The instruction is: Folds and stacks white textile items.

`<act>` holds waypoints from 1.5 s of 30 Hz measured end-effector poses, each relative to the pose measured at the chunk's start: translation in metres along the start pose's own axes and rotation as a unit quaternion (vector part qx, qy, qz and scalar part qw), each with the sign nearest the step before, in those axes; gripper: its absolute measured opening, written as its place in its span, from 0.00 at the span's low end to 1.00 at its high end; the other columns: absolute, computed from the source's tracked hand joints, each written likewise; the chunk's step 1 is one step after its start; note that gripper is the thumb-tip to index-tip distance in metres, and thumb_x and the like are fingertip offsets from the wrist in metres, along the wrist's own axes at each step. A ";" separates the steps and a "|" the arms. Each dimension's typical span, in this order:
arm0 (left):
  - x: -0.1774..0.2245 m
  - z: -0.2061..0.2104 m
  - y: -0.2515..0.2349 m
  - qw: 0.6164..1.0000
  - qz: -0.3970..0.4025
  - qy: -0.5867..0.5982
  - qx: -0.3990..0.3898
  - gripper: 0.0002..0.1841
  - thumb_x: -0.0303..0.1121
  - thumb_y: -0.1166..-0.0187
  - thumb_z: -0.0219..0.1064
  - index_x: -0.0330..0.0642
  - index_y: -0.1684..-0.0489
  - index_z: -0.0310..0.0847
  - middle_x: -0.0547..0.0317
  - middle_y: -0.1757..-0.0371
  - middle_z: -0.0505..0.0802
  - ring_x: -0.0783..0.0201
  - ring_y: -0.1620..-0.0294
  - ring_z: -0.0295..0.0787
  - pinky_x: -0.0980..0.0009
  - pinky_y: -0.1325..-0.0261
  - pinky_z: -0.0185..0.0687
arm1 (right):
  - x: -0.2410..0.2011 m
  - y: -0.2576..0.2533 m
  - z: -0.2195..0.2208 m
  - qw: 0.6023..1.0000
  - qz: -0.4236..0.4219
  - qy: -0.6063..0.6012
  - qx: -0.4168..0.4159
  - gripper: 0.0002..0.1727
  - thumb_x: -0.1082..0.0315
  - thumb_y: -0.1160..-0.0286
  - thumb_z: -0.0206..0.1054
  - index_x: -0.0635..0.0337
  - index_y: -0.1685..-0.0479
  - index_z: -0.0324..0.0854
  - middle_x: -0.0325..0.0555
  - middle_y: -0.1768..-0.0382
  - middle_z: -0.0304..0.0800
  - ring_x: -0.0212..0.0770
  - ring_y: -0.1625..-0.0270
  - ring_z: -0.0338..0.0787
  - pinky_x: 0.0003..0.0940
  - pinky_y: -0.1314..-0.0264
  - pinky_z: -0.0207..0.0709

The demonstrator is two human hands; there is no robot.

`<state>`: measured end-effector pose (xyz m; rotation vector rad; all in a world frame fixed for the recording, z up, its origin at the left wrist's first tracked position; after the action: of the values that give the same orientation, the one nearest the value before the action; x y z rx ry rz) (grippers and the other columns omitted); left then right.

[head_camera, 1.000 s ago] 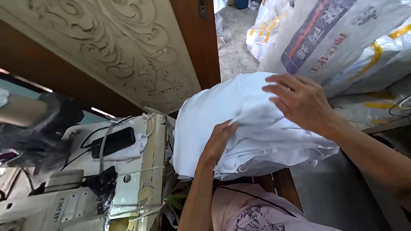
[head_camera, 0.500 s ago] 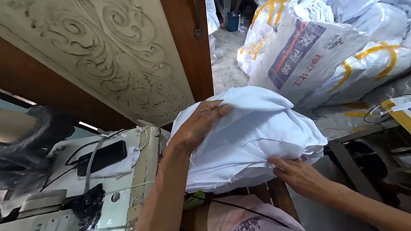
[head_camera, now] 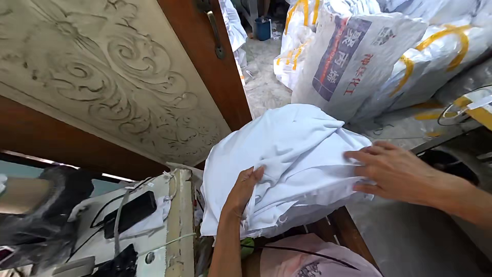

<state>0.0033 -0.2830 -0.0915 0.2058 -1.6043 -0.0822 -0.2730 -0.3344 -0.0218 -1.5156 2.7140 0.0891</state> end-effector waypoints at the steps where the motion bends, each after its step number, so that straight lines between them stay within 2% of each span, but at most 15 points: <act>1: 0.000 0.001 0.003 1.000 0.005 -0.004 -0.002 0.15 0.29 0.09 0.48 0.41 0.59 0.84 0.74 0.70 0.91 0.84 0.65 0.88 0.80 0.54 0.86 | 0.007 0.006 -0.006 1.000 0.012 -0.002 -0.025 0.24 0.45 0.30 0.74 0.61 0.67 0.91 0.59 0.55 0.93 0.66 0.50 0.92 0.71 0.42 0.77; 5: 0.010 0.018 0.013 0.995 0.012 -0.080 -0.052 0.13 0.39 0.17 0.63 0.37 0.49 0.83 0.73 0.62 0.92 0.84 0.58 0.88 0.80 0.47 0.86 | 0.011 0.001 -0.058 0.999 -0.023 0.024 0.041 0.11 0.58 0.33 0.77 0.56 0.70 0.92 0.52 0.65 0.93 0.60 0.57 0.93 0.65 0.50 0.82; 8: 0.021 0.028 0.017 0.966 -0.009 -0.250 -0.065 0.36 0.57 0.39 0.79 0.33 0.41 0.84 0.59 0.53 0.93 0.72 0.49 0.89 0.67 0.40 0.85 | 0.002 -0.054 -0.099 0.984 -0.037 0.119 0.126 0.06 0.79 0.25 0.66 0.65 0.64 0.89 0.64 0.53 0.90 0.70 0.47 0.88 0.69 0.44 0.75; 10: 0.020 0.028 0.014 0.955 -0.011 -0.294 -0.044 0.29 0.48 0.35 0.79 0.32 0.43 0.85 0.50 0.52 0.94 0.62 0.48 0.92 0.57 0.39 0.86 | -0.002 -0.103 -0.110 0.962 -0.067 0.167 0.207 0.10 0.86 0.27 0.61 0.67 0.61 0.87 0.64 0.45 0.89 0.71 0.40 0.86 0.72 0.33 0.68; 13: 0.013 0.013 0.008 0.980 0.015 -0.197 0.012 0.08 0.27 0.18 0.64 0.32 0.52 0.87 0.58 0.59 0.94 0.75 0.56 0.91 0.71 0.45 0.87 | -0.025 -0.143 -0.115 0.939 -0.097 0.141 0.299 0.13 0.90 0.29 0.57 0.71 0.63 0.87 0.63 0.34 0.87 0.70 0.32 0.84 0.72 0.24 0.64; 16: 0.003 -0.001 0.003 0.997 0.002 -0.061 0.036 0.11 0.23 0.12 0.53 0.32 0.55 0.85 0.67 0.64 0.93 0.81 0.60 0.89 0.77 0.48 0.87 | -0.077 -0.112 -0.129 0.996 -0.002 0.080 -0.030 0.24 0.81 0.13 0.47 0.66 0.21 0.73 0.51 0.14 0.68 0.49 0.15 0.70 0.42 0.13 0.57; 18: 0.000 -0.005 -0.001 0.999 -0.005 -0.031 0.039 0.12 0.23 0.12 0.51 0.33 0.57 0.84 0.70 0.67 0.92 0.82 0.63 0.89 0.78 0.50 0.87 | -0.081 -0.100 -0.086 0.991 -0.116 -0.063 0.027 0.21 0.80 0.20 0.61 0.67 0.29 0.81 0.59 0.21 0.77 0.61 0.24 0.79 0.53 0.19 0.65; 20: -0.002 -0.006 -0.004 0.999 -0.012 -0.018 0.036 0.13 0.22 0.12 0.50 0.36 0.58 0.83 0.72 0.68 0.92 0.83 0.63 0.89 0.79 0.50 0.87 | -0.061 -0.094 -0.018 0.967 -0.215 -0.104 0.085 0.19 0.63 0.32 0.77 0.60 0.43 0.88 0.57 0.47 0.91 0.61 0.43 0.89 0.61 0.34 0.77; 25: 0.000 -0.004 -0.006 0.999 -0.038 -0.028 0.024 0.12 0.21 0.12 0.51 0.36 0.58 0.83 0.72 0.68 0.92 0.83 0.63 0.88 0.80 0.50 0.86 | -0.037 -0.054 0.014 0.971 -0.219 -0.095 0.021 0.06 0.75 0.32 0.69 0.59 0.60 0.90 0.47 0.68 0.89 0.55 0.53 0.89 0.54 0.45 0.79; 30: 0.013 0.002 -0.009 0.995 -0.034 -0.082 -0.047 0.11 0.25 0.11 0.52 0.36 0.51 0.83 0.69 0.63 0.92 0.81 0.60 0.89 0.77 0.48 0.87 | -0.048 -0.006 0.003 0.978 -0.199 -0.032 -0.044 0.07 0.81 0.33 0.70 0.59 0.66 0.89 0.48 0.72 0.86 0.53 0.60 0.89 0.48 0.57 0.82; 35: 0.018 0.013 -0.001 0.987 -0.049 -0.130 -0.086 0.11 0.33 0.10 0.55 0.37 0.49 0.83 0.68 0.63 0.92 0.79 0.61 0.90 0.75 0.50 0.88 | -0.030 0.007 -0.012 0.996 -0.081 0.016 -0.036 0.03 0.77 0.34 0.75 0.60 0.68 0.90 0.50 0.76 0.87 0.58 0.63 0.91 0.60 0.47 0.82; 38: 0.025 0.021 0.008 0.972 -0.037 -0.213 -0.093 0.21 0.43 0.23 0.70 0.34 0.43 0.83 0.63 0.57 0.92 0.78 0.55 0.89 0.73 0.43 0.86 | -0.027 -0.017 -0.055 0.993 -0.087 0.055 0.056 0.09 0.87 0.45 0.75 0.65 0.71 0.88 0.57 0.75 0.85 0.65 0.62 0.89 0.68 0.50 0.80; 40: 0.024 0.025 0.010 0.955 -0.047 -0.284 -0.076 0.32 0.51 0.36 0.79 0.34 0.41 0.83 0.58 0.54 0.93 0.71 0.51 0.91 0.66 0.41 0.87 | -0.032 -0.049 -0.086 0.978 -0.115 0.124 0.122 0.08 0.88 0.37 0.67 0.66 0.70 0.84 0.57 0.74 0.82 0.64 0.61 0.87 0.63 0.52 0.76; 43: 0.023 0.024 0.007 0.937 -0.043 -0.346 -0.029 0.20 0.39 0.27 0.76 0.32 0.46 0.86 0.48 0.54 0.94 0.59 0.49 0.92 0.55 0.39 0.85 | -0.044 -0.109 -0.110 0.954 -0.122 0.185 0.201 0.08 0.88 0.28 0.61 0.69 0.69 0.82 0.61 0.70 0.84 0.66 0.56 0.87 0.65 0.40 0.71; 45: 0.021 0.014 0.005 0.956 -0.031 -0.293 0.008 0.11 0.30 0.16 0.64 0.31 0.50 0.87 0.52 0.57 0.93 0.68 0.54 0.90 0.64 0.43 0.85 | -0.052 -0.138 -0.108 0.941 -0.136 0.183 0.249 0.09 0.87 0.26 0.59 0.71 0.67 0.84 0.62 0.65 0.86 0.65 0.54 0.88 0.66 0.35 0.70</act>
<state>-0.0121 -0.2828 -0.0711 0.2583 -2.1916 -0.1927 -0.1282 -0.3699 0.0845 -1.8404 2.4359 -0.8955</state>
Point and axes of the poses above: each hand's wrist, its own y-axis away from the middle knuckle, its own z-axis out of the palm, x = y × z, the point moved 9 cm from there along -y, towards the middle knuckle
